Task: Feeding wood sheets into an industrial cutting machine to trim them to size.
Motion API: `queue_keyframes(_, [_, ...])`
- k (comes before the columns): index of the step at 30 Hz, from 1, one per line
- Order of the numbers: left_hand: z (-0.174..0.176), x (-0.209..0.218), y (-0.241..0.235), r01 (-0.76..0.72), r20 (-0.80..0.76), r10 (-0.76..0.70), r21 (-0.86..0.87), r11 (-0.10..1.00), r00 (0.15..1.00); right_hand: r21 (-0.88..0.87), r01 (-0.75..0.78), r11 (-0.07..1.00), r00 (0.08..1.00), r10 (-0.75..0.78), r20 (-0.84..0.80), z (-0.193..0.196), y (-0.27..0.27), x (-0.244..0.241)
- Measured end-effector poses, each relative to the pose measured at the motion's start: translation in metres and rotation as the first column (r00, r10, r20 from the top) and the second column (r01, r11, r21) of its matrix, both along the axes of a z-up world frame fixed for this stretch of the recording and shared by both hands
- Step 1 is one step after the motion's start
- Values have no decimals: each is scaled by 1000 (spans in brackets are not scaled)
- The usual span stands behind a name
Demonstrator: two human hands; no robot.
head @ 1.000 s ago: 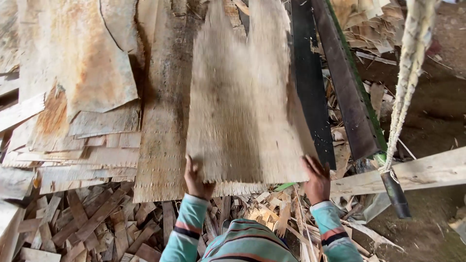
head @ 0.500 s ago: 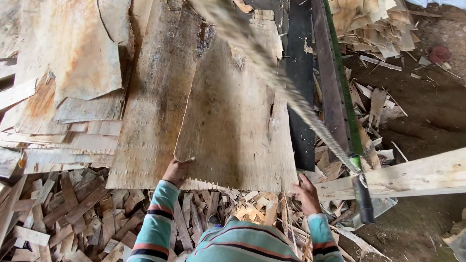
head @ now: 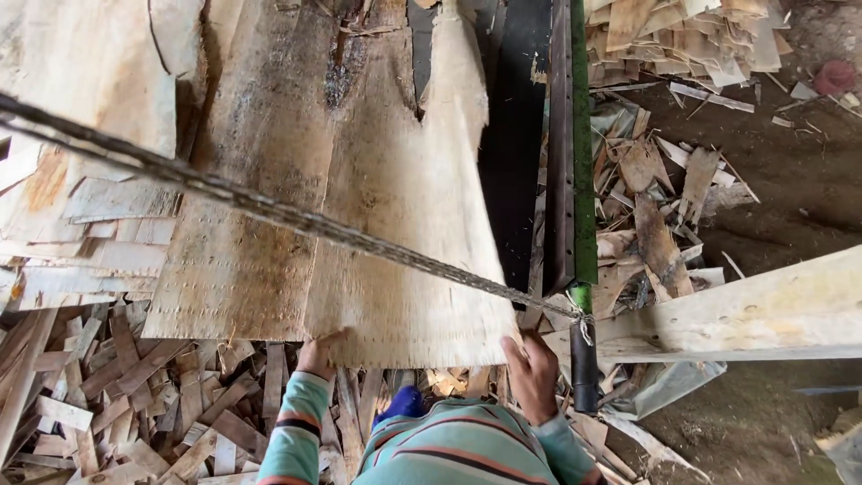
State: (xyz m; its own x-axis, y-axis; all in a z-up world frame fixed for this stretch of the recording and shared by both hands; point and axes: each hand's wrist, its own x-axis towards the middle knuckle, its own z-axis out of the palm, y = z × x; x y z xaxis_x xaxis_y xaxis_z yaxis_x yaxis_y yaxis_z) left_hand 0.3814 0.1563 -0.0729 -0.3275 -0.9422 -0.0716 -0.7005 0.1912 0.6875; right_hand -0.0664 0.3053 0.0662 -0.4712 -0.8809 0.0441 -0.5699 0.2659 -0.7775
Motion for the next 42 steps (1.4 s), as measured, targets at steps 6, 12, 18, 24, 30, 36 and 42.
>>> queue_keyframes(6, [1, -25, -21, -107, -423, 772, 843, 528, 474, 196, 479, 856, 395, -409, 822, -74, 43, 2])
queue_keyframes(12, [71, -27, -10, 135, -469, 803, 882, 452, 368, -46, 5, 999, 997, -8, -72, -122, 75, -30])
queue_keyframes(18, [-109, -7, 25, 124, -658, 645, 731, 671, 389, 219, 193, 956, 681, -291, 672, -139, 72, -77])
queue_keyframes(24, [-89, -14, 2, 90, -722, 522, 620, 780, 454, 223, 328, 918, 237, -308, 922, 71, 17, -72])
queue_keyframes(30, [-41, -37, -23, 31, -696, 463, 570, 821, 549, 318, -23, 948, 720, -205, 663, 80, 27, -88])
queue_keyframes(36, [-30, -67, -39, -19, -661, 418, 521, 853, 623, 389, 10, 921, 785, -248, 568, 148, 16, -90])
queue_keyframes(42, [-21, -99, -79, -55, -616, 359, 456, 888, 701, 386, 146, 911, 728, -363, 582, 209, 13, -86])
